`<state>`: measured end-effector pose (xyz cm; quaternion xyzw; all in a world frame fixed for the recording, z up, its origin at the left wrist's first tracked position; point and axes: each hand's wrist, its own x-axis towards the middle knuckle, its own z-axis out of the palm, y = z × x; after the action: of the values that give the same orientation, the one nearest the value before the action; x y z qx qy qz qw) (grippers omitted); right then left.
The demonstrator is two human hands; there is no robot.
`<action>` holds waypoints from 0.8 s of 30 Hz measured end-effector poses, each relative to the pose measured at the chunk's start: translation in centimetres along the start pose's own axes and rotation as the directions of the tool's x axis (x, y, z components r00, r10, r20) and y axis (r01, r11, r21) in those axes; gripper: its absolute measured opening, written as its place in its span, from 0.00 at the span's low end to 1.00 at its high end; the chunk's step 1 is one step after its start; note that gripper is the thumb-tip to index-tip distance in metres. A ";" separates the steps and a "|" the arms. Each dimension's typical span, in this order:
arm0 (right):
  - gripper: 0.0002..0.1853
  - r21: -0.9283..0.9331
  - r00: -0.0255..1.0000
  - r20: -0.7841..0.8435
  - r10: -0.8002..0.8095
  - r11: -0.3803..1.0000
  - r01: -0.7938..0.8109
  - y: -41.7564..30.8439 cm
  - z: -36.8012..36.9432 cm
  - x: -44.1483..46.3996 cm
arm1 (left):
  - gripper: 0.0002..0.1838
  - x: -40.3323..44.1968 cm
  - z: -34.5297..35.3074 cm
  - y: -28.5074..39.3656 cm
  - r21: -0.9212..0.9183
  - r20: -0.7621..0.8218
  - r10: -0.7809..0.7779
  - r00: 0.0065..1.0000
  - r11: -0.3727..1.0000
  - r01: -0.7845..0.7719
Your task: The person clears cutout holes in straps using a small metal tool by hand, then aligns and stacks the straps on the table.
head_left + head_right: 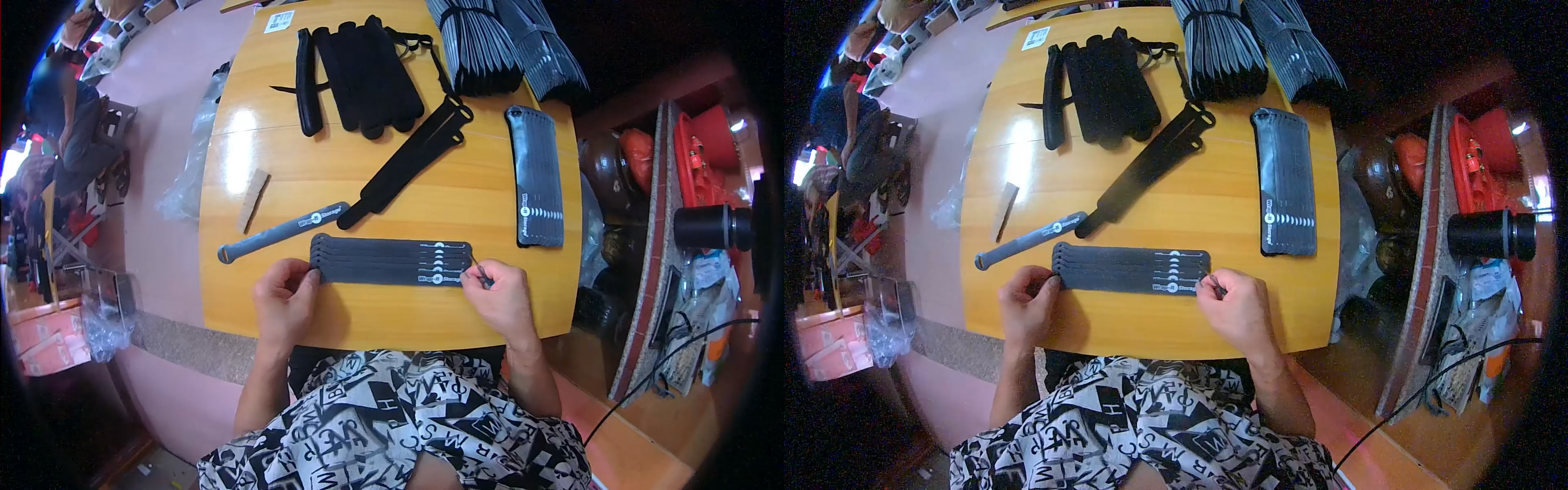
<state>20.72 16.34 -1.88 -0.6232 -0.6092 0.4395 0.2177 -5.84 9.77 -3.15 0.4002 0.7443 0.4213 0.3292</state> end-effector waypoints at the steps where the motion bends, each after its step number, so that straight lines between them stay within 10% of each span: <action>1: 0.08 -0.006 1.000 -0.004 -0.007 1.000 0.007 -0.1 0.0 0.0 | 0.03 0.0 0.0 0.1 0.023 -0.003 0.014 1.000 1.000 -0.014; 24: 0.09 -0.288 0.990 -0.139 -0.018 0.957 -0.023 -1.3 1.1 -0.3 | 0.04 0.4 -1.4 0.4 0.326 0.072 0.059 0.996 0.942 -0.080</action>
<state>19.14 16.00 -1.32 -0.6782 -0.6494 0.3011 0.1660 -7.06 9.69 -2.20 0.4882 0.7792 0.2901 0.2654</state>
